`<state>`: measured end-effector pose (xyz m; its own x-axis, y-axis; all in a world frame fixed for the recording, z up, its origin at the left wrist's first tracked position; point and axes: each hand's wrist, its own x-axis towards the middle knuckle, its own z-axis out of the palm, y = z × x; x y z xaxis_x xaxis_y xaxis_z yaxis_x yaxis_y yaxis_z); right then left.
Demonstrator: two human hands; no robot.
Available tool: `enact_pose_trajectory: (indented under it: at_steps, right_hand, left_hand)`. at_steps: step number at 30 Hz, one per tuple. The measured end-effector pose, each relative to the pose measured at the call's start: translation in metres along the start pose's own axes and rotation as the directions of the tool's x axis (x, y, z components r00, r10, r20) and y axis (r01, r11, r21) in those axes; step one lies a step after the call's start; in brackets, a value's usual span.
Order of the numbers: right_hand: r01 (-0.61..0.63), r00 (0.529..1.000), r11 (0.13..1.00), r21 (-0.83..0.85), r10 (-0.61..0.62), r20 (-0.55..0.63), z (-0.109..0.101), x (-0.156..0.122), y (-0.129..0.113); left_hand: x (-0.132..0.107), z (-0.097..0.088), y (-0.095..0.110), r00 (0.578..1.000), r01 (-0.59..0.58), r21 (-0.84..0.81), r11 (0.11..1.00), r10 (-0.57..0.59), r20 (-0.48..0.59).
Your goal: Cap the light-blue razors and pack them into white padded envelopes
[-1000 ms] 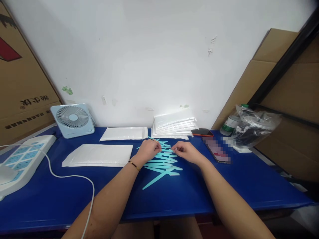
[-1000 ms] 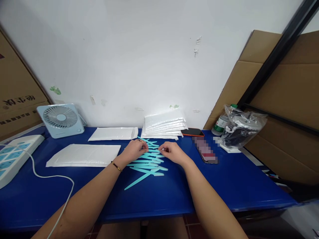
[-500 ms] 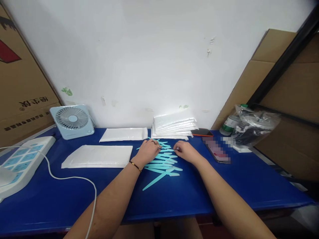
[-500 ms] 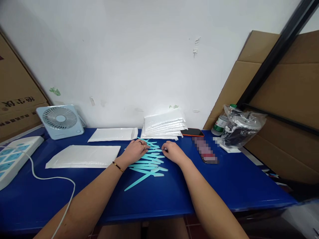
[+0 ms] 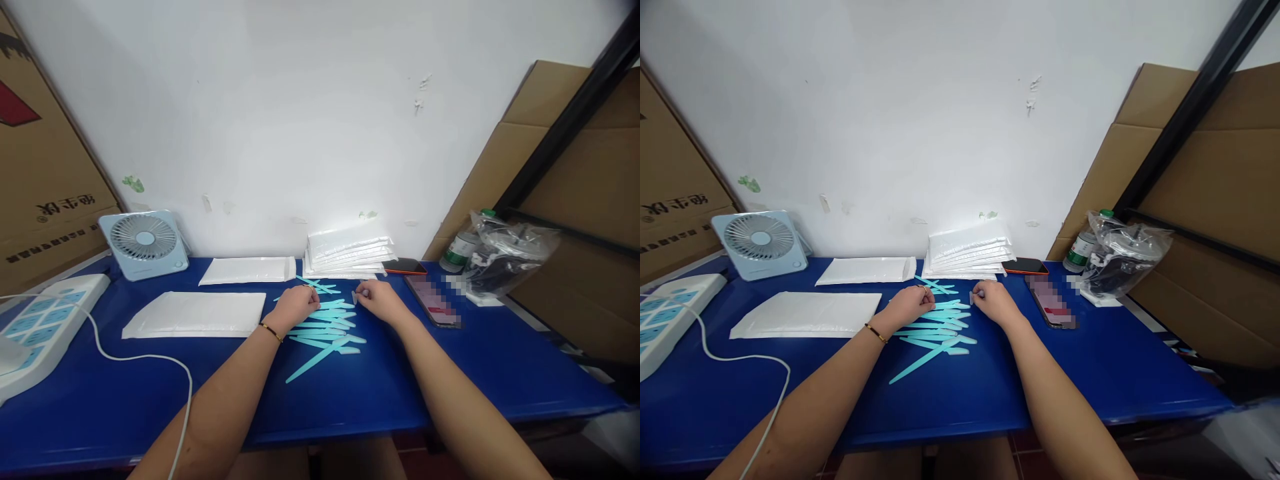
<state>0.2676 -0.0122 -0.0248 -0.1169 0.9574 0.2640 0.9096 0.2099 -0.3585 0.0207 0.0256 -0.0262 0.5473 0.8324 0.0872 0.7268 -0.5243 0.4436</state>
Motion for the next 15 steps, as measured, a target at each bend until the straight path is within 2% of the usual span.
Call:
enact_pose_trajectory:
  at_steps: [5, 10, 12, 15]
  right_hand:
    - [-0.004, 0.999, 0.992, -0.127, 0.01, 0.044, 0.013, 0.006, -0.01]
    - [-0.035, 0.998, 0.981, -0.189, 0.045, 0.049, 0.012, 0.003, -0.01]
    - [-0.029, 0.999, 0.988, -0.151, 0.032, 0.02, 0.01, 0.002, -0.008]
    - [-0.008, 0.999, 1.0, 0.018, 0.009, -0.04, 0.005, 0.0, -0.005]
  left_hand:
    - [-0.002, 0.001, -0.004, 1.0, 0.014, -0.108, 0.994, -0.011, 0.027]
    - [0.001, 0.001, -0.008, 1.0, -0.002, -0.141, 0.99, 0.003, 0.007]
    - [0.003, 0.0, -0.01, 0.999, 0.016, -0.144, 0.989, -0.022, -0.037]
    - [0.005, -0.002, -0.011, 0.996, 0.065, -0.243, 0.968, -0.079, -0.046]
